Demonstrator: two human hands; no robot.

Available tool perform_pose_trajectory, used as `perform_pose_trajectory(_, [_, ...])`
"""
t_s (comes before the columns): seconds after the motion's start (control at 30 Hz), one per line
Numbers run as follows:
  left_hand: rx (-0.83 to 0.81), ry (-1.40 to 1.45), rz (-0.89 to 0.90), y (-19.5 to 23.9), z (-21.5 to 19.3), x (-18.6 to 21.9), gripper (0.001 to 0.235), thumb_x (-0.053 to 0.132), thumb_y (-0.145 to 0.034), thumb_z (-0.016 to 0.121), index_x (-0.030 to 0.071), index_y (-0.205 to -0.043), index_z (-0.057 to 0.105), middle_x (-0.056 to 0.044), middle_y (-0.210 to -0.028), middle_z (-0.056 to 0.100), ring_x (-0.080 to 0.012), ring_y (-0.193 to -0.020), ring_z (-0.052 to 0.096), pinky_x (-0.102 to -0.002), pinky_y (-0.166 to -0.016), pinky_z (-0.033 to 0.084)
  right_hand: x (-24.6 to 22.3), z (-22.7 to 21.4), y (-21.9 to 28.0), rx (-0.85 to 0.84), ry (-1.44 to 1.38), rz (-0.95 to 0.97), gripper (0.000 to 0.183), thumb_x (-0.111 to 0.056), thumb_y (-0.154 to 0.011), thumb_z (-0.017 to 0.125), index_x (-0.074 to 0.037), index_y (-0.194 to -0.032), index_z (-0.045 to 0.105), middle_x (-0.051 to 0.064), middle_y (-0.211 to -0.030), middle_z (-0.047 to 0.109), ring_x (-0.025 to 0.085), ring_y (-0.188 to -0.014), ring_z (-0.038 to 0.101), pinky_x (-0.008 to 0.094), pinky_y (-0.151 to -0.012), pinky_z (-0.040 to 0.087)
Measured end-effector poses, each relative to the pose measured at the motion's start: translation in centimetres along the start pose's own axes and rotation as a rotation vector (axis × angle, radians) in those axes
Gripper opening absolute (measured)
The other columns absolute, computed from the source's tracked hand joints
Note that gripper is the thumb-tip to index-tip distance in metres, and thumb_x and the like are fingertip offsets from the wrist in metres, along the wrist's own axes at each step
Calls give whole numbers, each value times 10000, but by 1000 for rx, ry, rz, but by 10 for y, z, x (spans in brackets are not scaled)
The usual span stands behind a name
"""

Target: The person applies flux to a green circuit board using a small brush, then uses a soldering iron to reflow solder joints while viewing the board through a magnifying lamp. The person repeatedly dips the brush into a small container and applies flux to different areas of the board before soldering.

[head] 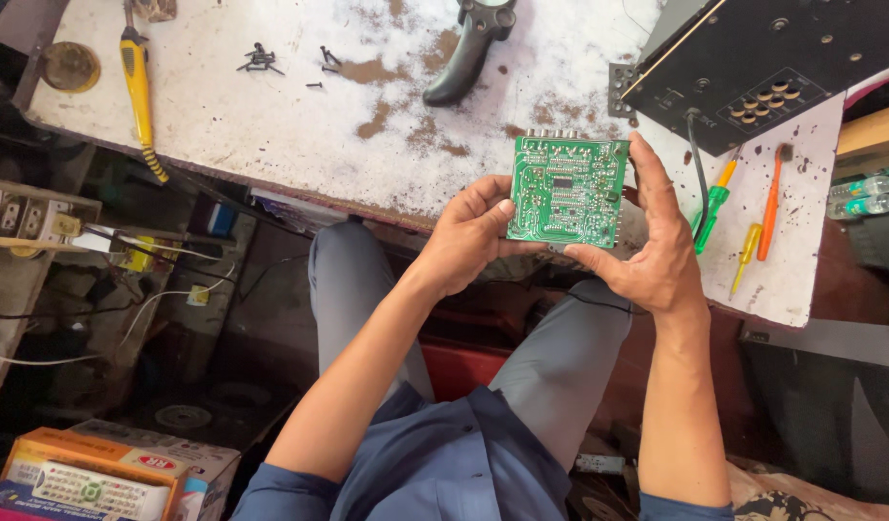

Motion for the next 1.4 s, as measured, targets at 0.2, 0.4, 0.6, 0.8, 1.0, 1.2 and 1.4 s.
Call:
perform_pose_trajectory(0.2, [135, -53, 87, -5, -7, 16, 351, 146, -1086, 512, -85, -1347, 556, -162, -1199, 666, -240, -1039, 696, -459, -901, 613, 16, 4, 10, 185, 142, 102, 1018, -242, -711, 994, 7, -1503, 406, 187, -1440, 577, 264, -1258, 647, 380, -1041, 561])
perform_pose_trajectory(0.4, [298, -346, 377, 15, 3, 59, 366, 82, -1061, 561, -66, -1394, 530, -120, -1369, 607, -176, -1237, 627, -345, -1052, 565, -4, 35, 12, 479, 470, 158, 932, -462, -769, 1004, -8, -1362, 446, 172, -1323, 467, 333, -1281, 475, 460, -1064, 470])
perform_pose_trajectory(0.6, [498, -968, 621, 88, 27, 82, 349, 35, -1015, 609, -15, -1359, 590, -207, -1348, 672, -256, -1164, 724, -322, -969, 598, -53, 41, 24, 558, 587, -37, 917, -425, -703, 850, 62, -1349, 419, 321, -1361, 371, 433, -1288, 375, 554, -1062, 360])
perform_pose_trajectory(0.8, [-15, -1401, 1016, 141, 116, 42, 526, 378, -966, 705, 26, -1339, 585, -225, -1348, 597, -440, -1290, 569, -546, -1151, 410, -49, 89, 55, 210, -433, 45, 384, -413, -1056, 644, -73, -1235, 668, 195, -1249, 683, 333, -1185, 637, 419, -1091, 484])
perform_pose_trajectory(1.0, [-439, -1692, 788, 131, 75, 18, 608, 489, -939, 660, 168, -1452, 613, -125, -1514, 607, -295, -1448, 460, -506, -1213, 261, -37, 102, 58, -30, -852, 149, 348, -353, -1037, 670, -39, -1188, 683, 209, -1256, 686, 324, -1192, 644, 408, -1083, 482])
perform_pose_trajectory(1.2, [548, -2070, 742, 214, -35, 187, 454, 336, -801, 841, 134, -494, 574, -89, -503, 542, -285, -443, 553, -450, -445, 418, -57, 140, -13, -284, -885, -7, 313, -293, -1018, 696, -5, -1141, 698, 222, -1263, 690, 316, -1198, 652, 398, -1075, 480])
perform_pose_trajectory(1.4, [1241, -2553, 914, 367, 11, 405, 491, 137, -992, 739, 110, -615, 425, -91, -587, 434, -302, -516, 450, -455, -528, 339, -80, 229, -78, -260, -510, -213, 77, -69, -840, 776, -47, -911, 760, 85, -893, 786, 197, -853, 779, 297, -801, 593])
Point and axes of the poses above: each hand's wrist, its own y-axis away from the middle knuckle, its own z-axis out of the palm, x = y × z, the point moved 7 cm from there along -y, towards the middle knuckle
